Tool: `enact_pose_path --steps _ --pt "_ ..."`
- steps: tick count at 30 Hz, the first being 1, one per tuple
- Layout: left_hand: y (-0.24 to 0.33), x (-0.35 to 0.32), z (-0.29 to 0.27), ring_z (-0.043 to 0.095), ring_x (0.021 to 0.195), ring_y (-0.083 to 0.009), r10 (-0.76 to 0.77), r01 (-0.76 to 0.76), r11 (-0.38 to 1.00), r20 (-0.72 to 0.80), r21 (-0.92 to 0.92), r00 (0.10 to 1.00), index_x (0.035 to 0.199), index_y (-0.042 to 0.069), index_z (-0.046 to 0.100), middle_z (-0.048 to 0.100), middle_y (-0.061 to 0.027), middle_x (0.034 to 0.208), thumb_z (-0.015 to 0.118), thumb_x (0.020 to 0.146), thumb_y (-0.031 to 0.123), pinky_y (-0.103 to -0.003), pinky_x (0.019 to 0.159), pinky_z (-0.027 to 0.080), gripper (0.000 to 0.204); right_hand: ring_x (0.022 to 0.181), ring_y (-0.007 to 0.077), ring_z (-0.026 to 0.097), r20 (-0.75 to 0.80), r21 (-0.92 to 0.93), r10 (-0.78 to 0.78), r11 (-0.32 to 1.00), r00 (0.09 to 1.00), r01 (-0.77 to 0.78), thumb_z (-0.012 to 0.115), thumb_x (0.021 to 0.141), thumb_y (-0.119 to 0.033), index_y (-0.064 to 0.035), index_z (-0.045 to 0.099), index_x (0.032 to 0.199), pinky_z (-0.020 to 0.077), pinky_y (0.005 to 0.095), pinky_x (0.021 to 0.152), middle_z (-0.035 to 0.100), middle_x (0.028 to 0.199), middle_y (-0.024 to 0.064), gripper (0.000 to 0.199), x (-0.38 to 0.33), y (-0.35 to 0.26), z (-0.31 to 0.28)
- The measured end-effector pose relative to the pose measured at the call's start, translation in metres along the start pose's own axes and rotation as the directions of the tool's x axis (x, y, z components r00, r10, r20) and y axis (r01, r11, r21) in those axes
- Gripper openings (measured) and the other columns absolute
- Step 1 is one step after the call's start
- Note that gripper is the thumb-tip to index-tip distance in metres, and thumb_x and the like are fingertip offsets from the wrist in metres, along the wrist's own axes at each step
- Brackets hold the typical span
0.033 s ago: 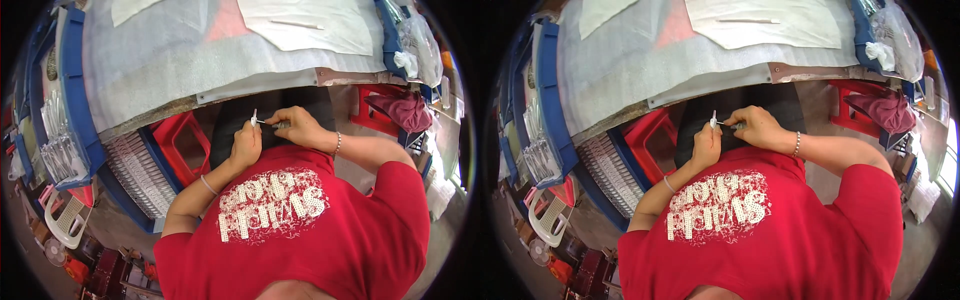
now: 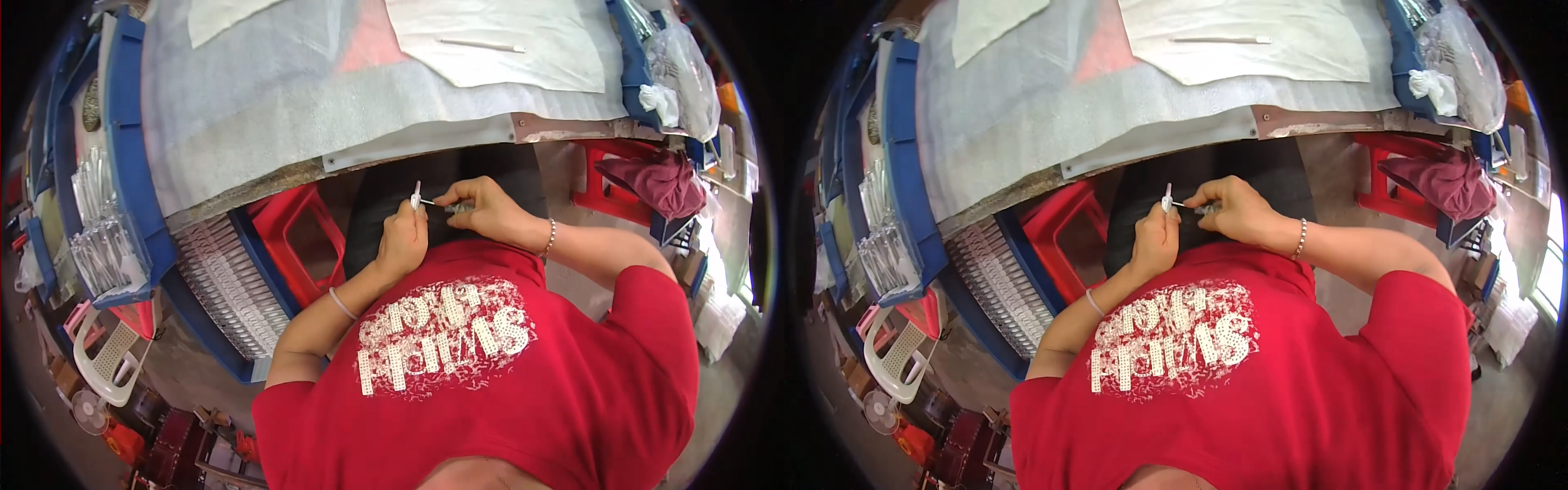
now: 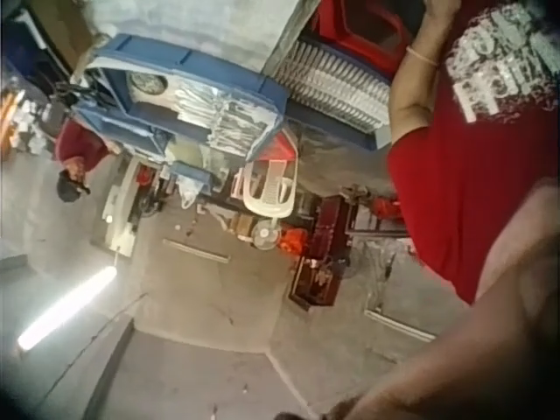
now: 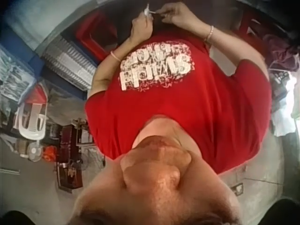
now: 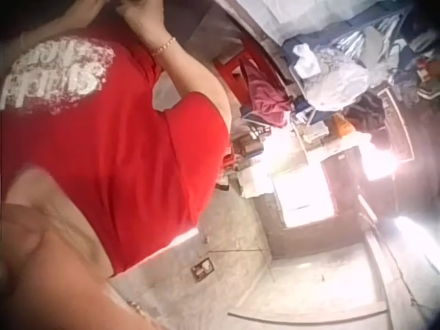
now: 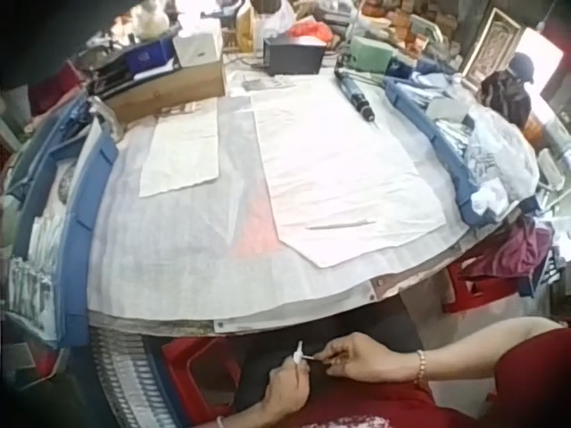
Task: Assembling small white plastic components using a handheld tool at a workbench.
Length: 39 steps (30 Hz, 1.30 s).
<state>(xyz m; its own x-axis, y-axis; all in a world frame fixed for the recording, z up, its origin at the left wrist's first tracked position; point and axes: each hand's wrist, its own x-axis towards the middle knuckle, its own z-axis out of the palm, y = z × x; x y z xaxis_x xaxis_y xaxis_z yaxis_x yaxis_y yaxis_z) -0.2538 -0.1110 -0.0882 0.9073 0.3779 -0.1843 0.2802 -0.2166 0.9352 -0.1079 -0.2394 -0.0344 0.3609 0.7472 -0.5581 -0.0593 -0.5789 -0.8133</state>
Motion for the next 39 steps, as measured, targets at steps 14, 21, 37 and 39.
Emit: enact_pose_path --steps 14,21,37,39 --pt "0.116 -0.015 -0.083 0.032 0.035 -0.0056 -0.218 0.855 0.051 0.829 -0.517 0.515 0.097 -0.005 0.058 0.040 0.0027 0.051 0.026 0.105 0.036 -0.019 0.032 0.027 0.053 0.096 0.0165 0.062 -0.207 0.393 -0.278 0.855 0.938 0.340 0.057 0.093 -0.009 0.0005 0.058 0.113 0.0505 0.0310 0.083 0.063 0.108 0.0104 0.022 -0.058 -0.063 -0.007" --pt "0.150 -0.002 -0.064 0.032 0.036 -0.0028 -0.274 0.933 0.101 0.892 -0.345 0.360 0.091 -0.005 0.059 0.039 0.0039 0.053 0.033 0.105 0.035 -0.018 0.033 0.025 0.050 0.048 0.0074 0.030 0.015 1.000 -0.109 0.011 0.994 -0.013 0.044 0.100 -0.028 -0.0059 0.050 0.085 0.0278 0.0218 0.043 0.042 0.063 0.0006 0.027 -0.045 -0.066 -0.018" --pt "0.162 0.023 -0.045 0.032 0.039 -0.0032 -0.390 0.954 0.153 0.872 -0.257 0.297 0.096 -0.005 0.059 0.039 0.0032 0.056 0.034 0.105 0.036 -0.018 0.035 0.026 0.049 0.040 0.0046 0.023 0.068 0.991 -0.176 -0.098 0.982 -0.087 0.048 0.098 -0.027 -0.0068 0.061 0.081 0.0201 0.0207 0.037 0.031 0.048 -0.0061 0.029 -0.035 -0.036 -0.032" --pt "0.162 0.026 -0.044 0.032 0.040 -0.0034 -0.390 0.950 0.178 0.868 -0.257 0.308 0.097 -0.005 0.058 0.039 0.0031 0.057 0.033 0.105 0.036 -0.018 0.036 0.026 0.049 0.040 0.0048 0.023 0.050 0.995 -0.158 -0.073 0.986 -0.062 0.048 0.098 -0.027 -0.0063 0.061 0.081 0.0195 0.0210 0.036 0.031 0.047 -0.0062 0.030 -0.034 -0.036 -0.034"
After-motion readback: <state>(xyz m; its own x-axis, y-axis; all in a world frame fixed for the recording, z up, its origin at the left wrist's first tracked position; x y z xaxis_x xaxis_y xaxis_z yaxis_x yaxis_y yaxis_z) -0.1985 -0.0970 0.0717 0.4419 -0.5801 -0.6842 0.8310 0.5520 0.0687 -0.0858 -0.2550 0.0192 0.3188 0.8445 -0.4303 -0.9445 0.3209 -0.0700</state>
